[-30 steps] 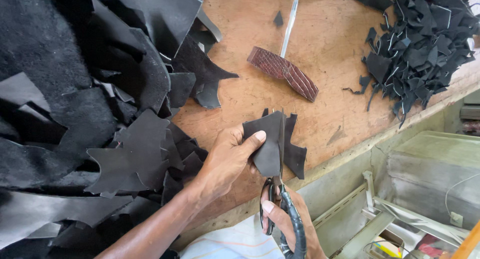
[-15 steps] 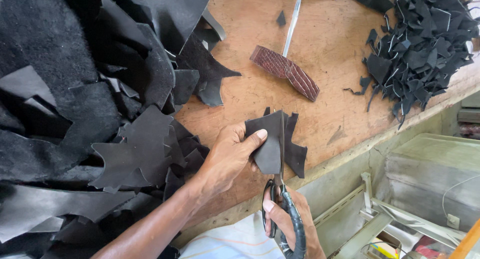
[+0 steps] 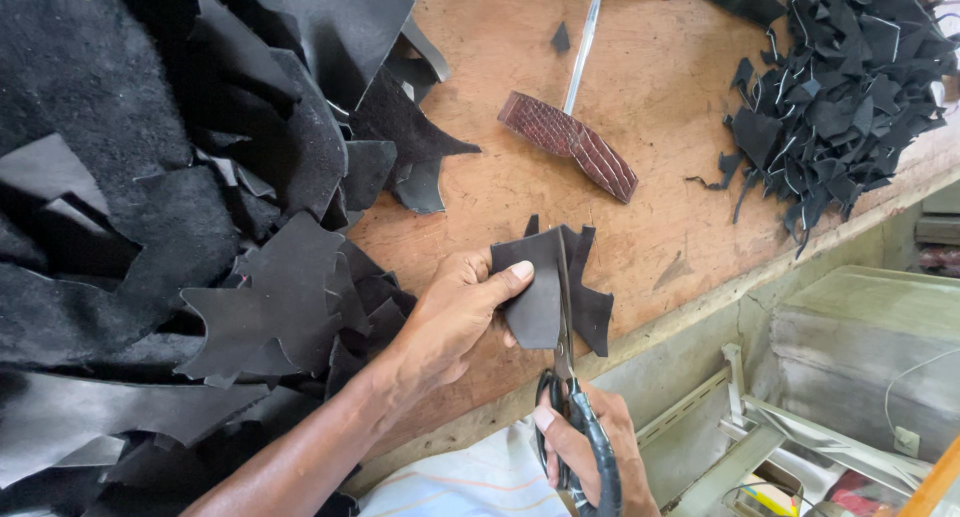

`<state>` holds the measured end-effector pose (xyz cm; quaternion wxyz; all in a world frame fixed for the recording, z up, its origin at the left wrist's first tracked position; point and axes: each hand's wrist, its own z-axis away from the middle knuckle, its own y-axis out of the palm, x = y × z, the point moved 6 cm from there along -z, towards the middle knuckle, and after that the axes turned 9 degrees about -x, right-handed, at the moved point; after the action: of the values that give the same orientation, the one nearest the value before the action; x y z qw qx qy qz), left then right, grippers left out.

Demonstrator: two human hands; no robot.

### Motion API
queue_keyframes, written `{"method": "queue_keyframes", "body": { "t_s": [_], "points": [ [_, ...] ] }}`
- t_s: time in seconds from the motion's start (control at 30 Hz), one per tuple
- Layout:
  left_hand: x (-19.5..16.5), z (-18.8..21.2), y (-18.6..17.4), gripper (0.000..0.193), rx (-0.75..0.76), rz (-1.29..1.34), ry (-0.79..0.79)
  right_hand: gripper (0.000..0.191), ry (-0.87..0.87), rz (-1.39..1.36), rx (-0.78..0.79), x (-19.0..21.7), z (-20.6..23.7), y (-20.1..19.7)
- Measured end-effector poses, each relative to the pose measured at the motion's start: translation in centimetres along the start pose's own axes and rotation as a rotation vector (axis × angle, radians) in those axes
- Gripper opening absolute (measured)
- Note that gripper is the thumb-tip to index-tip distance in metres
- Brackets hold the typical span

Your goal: The person uses shears to cut black leather pieces on a wooden workbench. They repeatedly pick up leather pieces, trim edges, and place the cut pieces into a growing stack. A pen and a patterned leather strip are visible on the table.

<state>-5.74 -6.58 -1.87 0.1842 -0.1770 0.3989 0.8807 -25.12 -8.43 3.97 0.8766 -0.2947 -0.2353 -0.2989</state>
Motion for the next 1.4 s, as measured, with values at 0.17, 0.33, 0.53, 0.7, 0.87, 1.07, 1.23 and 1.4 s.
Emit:
{"method": "queue_keyframes", "body": {
  "t_s": [0.17, 0.33, 0.53, 0.7, 0.87, 1.07, 1.23, 1.4],
  "points": [
    [0.0, -0.2, 0.1, 0.024, -0.056, -0.064, 0.030, 0.022, 0.016, -0.051, 0.065, 0.4, 1.0, 0.4],
    [0.3, -0.2, 0.3, 0.024, -0.031, -0.115, 0.052, 0.026, -0.124, -0.142, 0.135, 2.2, 0.8, 1.5],
    [0.3, 0.2, 0.2, 0.023, 0.008, -0.090, 0.042, 0.034, -0.148, -0.224, 0.216, 2.8, 0.3, 2.2],
    [-0.3, 0.2, 0.2, 0.025, 0.012, -0.092, 0.078, 0.039, -0.027, -0.379, 0.306, 2.4, 0.2, 2.8],
    [-0.6, 0.3, 0.0, 0.024, 0.003, -0.099, 0.045, 0.034, -0.066, -0.361, 0.269, 2.6, 0.6, 2.6],
    [-0.5, 0.3, 0.3, 0.022, -0.007, -0.070, 0.014, 0.031, -0.103, -0.245, 0.192, 2.8, 0.5, 2.7],
    [-0.6, 0.4, 0.4, 0.022, 0.014, -0.086, 0.031, 0.031, -0.103, -0.213, 0.189, 2.8, 0.4, 2.7],
    [-0.8, 0.5, 0.4, 0.023, 0.038, -0.099, 0.049, 0.031, -0.110, -0.239, 0.203, 2.6, 0.3, 2.8]
  ]
}}
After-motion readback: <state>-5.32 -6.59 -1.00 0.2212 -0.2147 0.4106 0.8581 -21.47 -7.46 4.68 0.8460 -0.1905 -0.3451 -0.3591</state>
